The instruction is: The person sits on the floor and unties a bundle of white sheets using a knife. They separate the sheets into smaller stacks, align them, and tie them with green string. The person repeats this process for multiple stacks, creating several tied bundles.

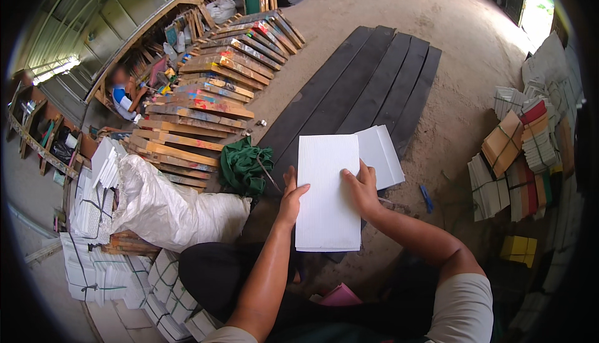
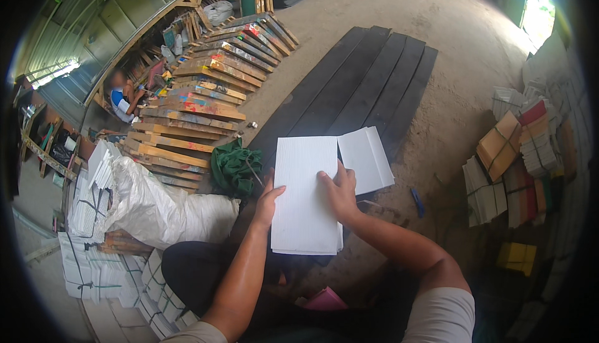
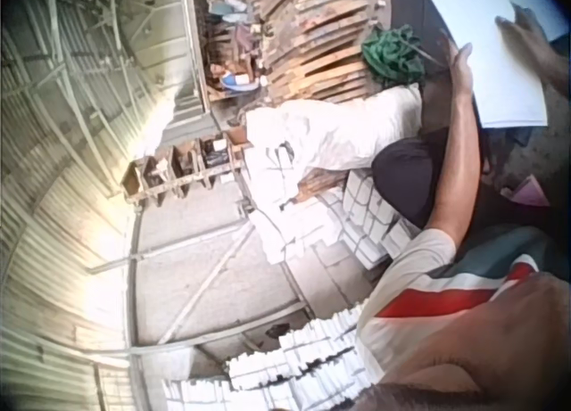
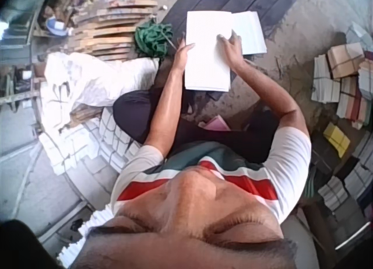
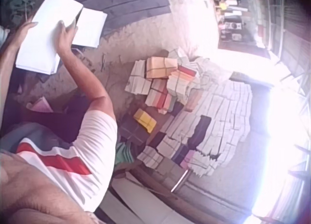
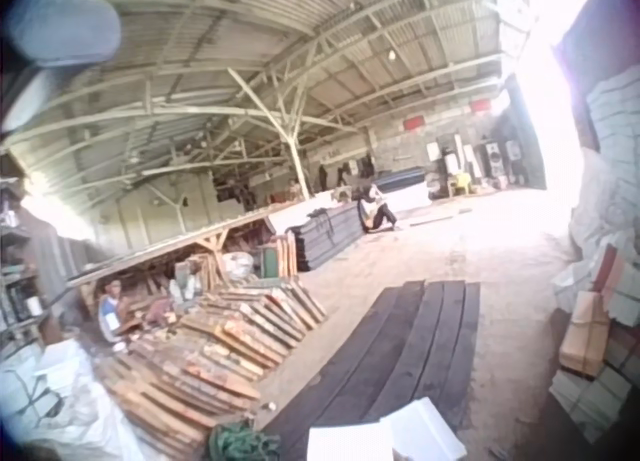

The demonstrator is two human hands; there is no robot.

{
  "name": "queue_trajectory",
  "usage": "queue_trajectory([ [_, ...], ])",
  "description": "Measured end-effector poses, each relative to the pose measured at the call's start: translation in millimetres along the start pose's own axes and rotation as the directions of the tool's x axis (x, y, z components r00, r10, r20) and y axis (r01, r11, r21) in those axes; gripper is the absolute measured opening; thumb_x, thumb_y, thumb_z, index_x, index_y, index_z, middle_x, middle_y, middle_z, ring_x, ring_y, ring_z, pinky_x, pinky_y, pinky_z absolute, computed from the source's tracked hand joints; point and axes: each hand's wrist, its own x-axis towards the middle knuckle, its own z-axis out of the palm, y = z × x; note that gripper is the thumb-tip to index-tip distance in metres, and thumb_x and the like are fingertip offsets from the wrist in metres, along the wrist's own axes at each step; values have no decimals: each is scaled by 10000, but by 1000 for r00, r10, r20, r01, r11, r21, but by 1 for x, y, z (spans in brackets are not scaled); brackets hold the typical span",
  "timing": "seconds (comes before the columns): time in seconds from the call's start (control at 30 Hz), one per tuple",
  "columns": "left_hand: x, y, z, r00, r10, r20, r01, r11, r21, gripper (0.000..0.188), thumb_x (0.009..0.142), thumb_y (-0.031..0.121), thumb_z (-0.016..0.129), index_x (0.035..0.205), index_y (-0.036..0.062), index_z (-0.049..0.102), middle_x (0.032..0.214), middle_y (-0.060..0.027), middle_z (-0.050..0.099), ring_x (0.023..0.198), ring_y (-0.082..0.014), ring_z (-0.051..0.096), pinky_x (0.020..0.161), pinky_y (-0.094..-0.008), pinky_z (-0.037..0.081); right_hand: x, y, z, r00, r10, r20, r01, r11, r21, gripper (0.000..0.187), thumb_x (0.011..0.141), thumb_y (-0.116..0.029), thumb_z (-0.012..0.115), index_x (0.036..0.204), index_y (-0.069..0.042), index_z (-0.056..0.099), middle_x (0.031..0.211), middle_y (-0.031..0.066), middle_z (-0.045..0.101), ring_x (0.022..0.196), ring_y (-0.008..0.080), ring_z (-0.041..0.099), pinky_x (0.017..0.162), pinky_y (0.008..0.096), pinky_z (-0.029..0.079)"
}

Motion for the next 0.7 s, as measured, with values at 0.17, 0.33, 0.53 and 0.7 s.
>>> queue_trajectory([
  [0.17, 10, -41, -5, 1000, 5, 29, 0, 986, -167, 839, 1017, 221, 519, 1665, -34, 51, 1764, -180, -90, 1585, -268, -276, 1277, -448, -117, 19, 30, 12, 996, -73, -42, 69, 995, -72, 832, 1046, -438, 562, 1658, -5, 200, 1539, 250, 297, 1389, 338, 426, 1155, 429, 418],
  [0.33, 6, -53, -9, 997, -31, 69, 47, 970, -237, 840, 1012, 134, 486, 1669, -21, -16, 1762, -167, 18, 1619, -238, -6, 1296, -363, 58, 26, 49, 16, 995, -96, 7, 96, 994, -56, 828, 1076, -440, 536, 1682, -46, 132, 1573, 256, 303, 1411, 354, 437, 1184, 443, 399],
  [0.53, -2, -44, -2, 998, -29, 61, 40, 979, -200, 839, 1001, 132, 469, 1679, 1, -8, 1762, -161, 107, 1616, -252, 144, 1292, -359, 116, 29, 57, 15, 987, -141, 72, 145, 988, -52, 847, 1101, -472, 483, 1689, -50, 44, 1687, 278, 197, 1558, 395, 261, 1244, 470, 309],
  [0.7, -12, -27, 5, 999, -27, 26, 32, 976, -214, 836, 991, 149, 478, 1690, 22, 37, 1752, -150, 162, 1603, -259, 198, 1288, -360, 136, 12, 45, 13, 979, -189, 71, 194, 978, -78, 780, 1122, -372, 433, 1665, 30, 45, 1696, 290, 198, 1589, 402, 204, 1290, 459, 207],
])
